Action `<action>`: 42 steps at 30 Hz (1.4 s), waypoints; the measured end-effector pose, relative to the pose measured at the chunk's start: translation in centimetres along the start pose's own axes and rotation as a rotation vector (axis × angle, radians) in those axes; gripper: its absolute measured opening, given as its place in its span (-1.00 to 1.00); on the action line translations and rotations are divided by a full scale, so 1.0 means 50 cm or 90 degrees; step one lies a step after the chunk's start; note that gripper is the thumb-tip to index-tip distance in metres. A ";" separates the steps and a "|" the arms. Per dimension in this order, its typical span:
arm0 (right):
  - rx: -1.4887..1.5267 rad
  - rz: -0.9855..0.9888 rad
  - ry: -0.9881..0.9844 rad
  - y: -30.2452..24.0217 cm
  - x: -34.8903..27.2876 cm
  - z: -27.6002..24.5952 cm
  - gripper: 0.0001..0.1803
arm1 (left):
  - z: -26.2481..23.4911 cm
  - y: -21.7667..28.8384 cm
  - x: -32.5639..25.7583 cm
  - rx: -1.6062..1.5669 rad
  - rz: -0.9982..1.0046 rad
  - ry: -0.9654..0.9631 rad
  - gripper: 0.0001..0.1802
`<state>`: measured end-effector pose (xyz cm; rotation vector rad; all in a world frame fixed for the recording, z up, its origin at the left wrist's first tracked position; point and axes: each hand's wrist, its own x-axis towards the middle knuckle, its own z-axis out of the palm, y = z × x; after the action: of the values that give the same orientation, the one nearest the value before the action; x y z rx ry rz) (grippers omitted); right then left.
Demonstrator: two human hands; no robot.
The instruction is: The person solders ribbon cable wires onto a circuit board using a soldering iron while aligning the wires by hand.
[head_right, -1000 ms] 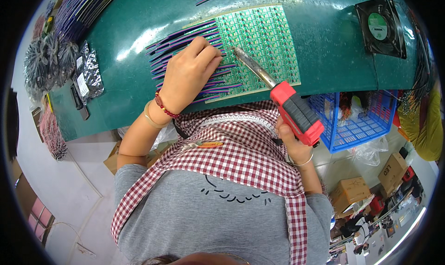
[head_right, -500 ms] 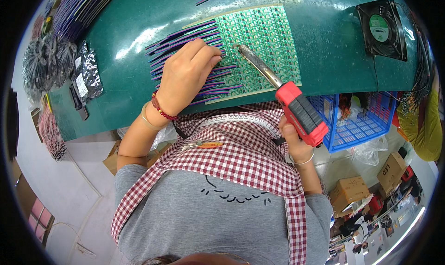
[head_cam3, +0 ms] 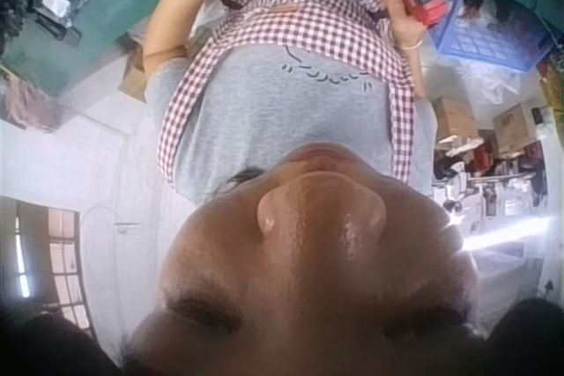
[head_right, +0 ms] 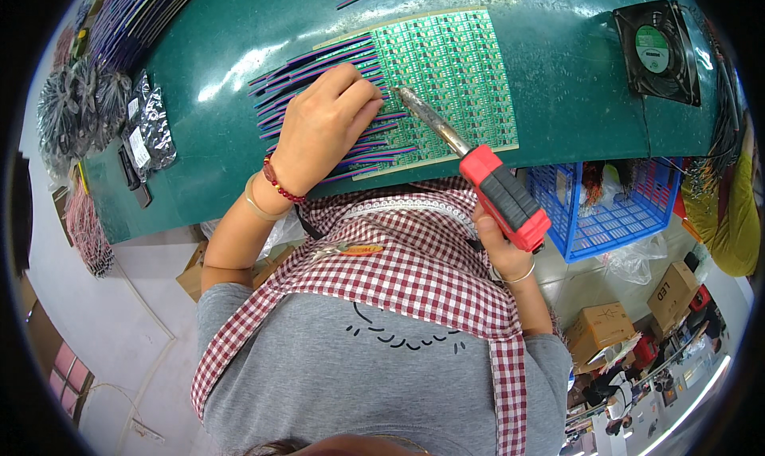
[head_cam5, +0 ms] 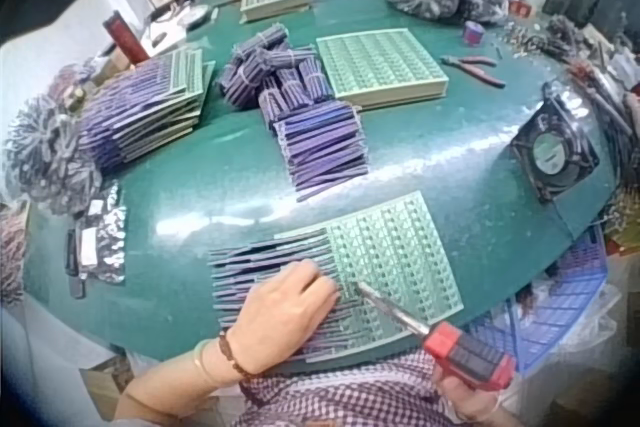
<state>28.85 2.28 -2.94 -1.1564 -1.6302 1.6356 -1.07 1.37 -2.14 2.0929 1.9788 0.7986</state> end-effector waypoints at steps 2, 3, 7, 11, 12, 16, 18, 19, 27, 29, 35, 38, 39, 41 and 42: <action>-0.035 -0.022 -0.013 0.011 -0.001 -0.006 -0.58 | 0.002 -0.001 0.000 -0.003 -0.002 0.002 -0.88; -0.036 -0.021 -0.015 0.018 -0.001 -0.010 -0.58 | 0.002 0.000 -0.001 -0.006 -0.005 0.003 -0.88; -0.074 -0.014 -0.033 0.013 -0.002 -0.009 -0.58 | 0.004 0.001 -0.002 -0.009 -0.011 0.015 -0.89; 0.031 0.028 -0.028 -0.018 -0.002 0.000 -0.49 | 0.008 0.000 -0.003 -0.007 -0.011 0.017 -0.88; 0.030 0.028 -0.028 -0.021 -0.002 -0.001 -0.49 | 0.008 0.000 -0.002 -0.004 -0.011 0.016 -0.88; 0.039 0.019 -0.064 -0.016 -0.006 -0.014 -0.58 | 0.004 0.003 0.000 0.002 -0.020 0.013 -0.88; 0.053 0.010 -0.077 -0.006 -0.009 -0.021 -0.72 | 0.003 0.003 0.002 0.019 -0.010 0.024 -0.87; 0.054 0.006 -0.086 -0.001 -0.009 -0.023 -0.73 | 0.002 0.003 0.002 0.019 -0.011 0.024 -0.87; -0.038 -0.010 -0.042 0.025 -0.022 -0.019 -0.52 | 0.002 0.000 0.004 -0.003 -0.011 0.036 -0.88; -0.011 -0.014 -0.080 0.033 -0.023 -0.031 -0.75 | 0.001 -0.001 0.003 -0.004 -0.010 0.038 -0.88; -0.063 -0.010 -0.069 0.018 -0.011 -0.020 -0.57 | 0.001 0.001 0.003 -0.007 -0.013 0.033 -0.87; -0.097 -0.020 -0.076 0.028 -0.010 -0.026 -0.55 | 0.001 -0.001 0.006 -0.010 -0.012 0.034 -0.86; -0.097 -0.020 -0.076 0.029 -0.013 -0.028 -0.55 | 0.001 -0.001 0.006 -0.007 -0.008 0.034 -0.86; -0.065 -0.006 -0.060 0.030 -0.021 -0.029 -0.55 | 0.001 0.000 0.006 -0.004 -0.008 0.035 -0.86; -0.065 -0.006 -0.060 0.028 -0.020 -0.028 -0.55 | 0.001 0.000 0.006 -0.003 -0.007 0.036 -0.86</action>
<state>30.81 1.97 -3.94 -1.1342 -1.7942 1.6396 -1.04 1.66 -2.09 2.0777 2.0124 0.8695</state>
